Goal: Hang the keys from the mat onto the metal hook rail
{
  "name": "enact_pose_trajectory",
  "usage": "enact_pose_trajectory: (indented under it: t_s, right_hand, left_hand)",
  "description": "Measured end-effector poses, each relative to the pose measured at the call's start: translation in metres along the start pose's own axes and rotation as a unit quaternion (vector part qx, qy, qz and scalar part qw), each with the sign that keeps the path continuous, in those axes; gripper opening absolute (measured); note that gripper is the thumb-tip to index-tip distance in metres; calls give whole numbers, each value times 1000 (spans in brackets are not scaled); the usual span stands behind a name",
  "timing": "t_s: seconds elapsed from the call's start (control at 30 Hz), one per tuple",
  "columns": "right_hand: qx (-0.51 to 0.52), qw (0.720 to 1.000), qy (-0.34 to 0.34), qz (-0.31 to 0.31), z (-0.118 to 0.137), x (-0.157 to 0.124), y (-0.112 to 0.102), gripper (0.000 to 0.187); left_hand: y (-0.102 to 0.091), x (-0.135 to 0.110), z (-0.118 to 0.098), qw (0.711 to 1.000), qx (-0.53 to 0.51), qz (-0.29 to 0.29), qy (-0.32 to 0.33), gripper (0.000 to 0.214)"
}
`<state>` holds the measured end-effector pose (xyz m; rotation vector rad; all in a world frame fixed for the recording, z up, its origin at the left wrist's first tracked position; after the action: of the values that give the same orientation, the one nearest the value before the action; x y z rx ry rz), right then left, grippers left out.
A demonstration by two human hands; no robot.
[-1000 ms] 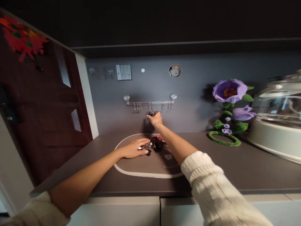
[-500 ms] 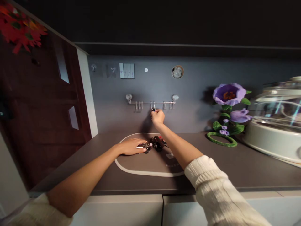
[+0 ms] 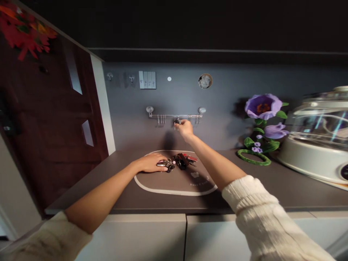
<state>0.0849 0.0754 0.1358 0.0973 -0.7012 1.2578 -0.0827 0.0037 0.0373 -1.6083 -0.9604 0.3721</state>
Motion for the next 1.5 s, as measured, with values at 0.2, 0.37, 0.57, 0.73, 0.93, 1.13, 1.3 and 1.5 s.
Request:
enact_pose_trajectory:
  t_s: [0.2,0.37,0.57,0.73,0.93,1.13,1.3,1.5]
  right_hand:
    - [17,975,105,195,-29,-55,-9,19]
    - [62,957,83,270,-28,-74,-36,16]
    - [67,920,68,380,-17,-89,-58,23]
    - [125,848,126,499,-19,-118,-45,50]
    - [222,831,201,468,-48,-132,-31,64]
    - [275,833,203,435,-58,-134,-35,65]
    - [282,828,202,439,-58,-134,-35,65]
    - [309,822,198,434,-58,-135,-33,65]
  left_hand:
    - [-5,-4,14,998,26,-16,-52,52]
    - [-9,-8,22,991,-57,-92,-78,55]
    - [-17,-12,-1,941,-304,-128,-74,43]
    - [-9,-12,-29,850,-526,-28,-30,46]
    - [10,-15,-16,774,-624,-23,-102,62]
    - [18,-20,-7,750,-653,12,-107,64]
    - [18,-21,-7,746,-656,-1,-116,66]
    - [18,-21,-9,739,-664,-5,-115,65]
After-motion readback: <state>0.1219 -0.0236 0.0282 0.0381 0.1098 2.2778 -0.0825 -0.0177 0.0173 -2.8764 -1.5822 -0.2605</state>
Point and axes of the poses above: each hand's wrist, its own x-axis towards the middle knuckle, its own y-axis out of the palm, z = x × y, the point moved 3 cm from there along x, towards the middle knuckle, and after that the axes turned 2 degrees about z, right-handed, at the moved point
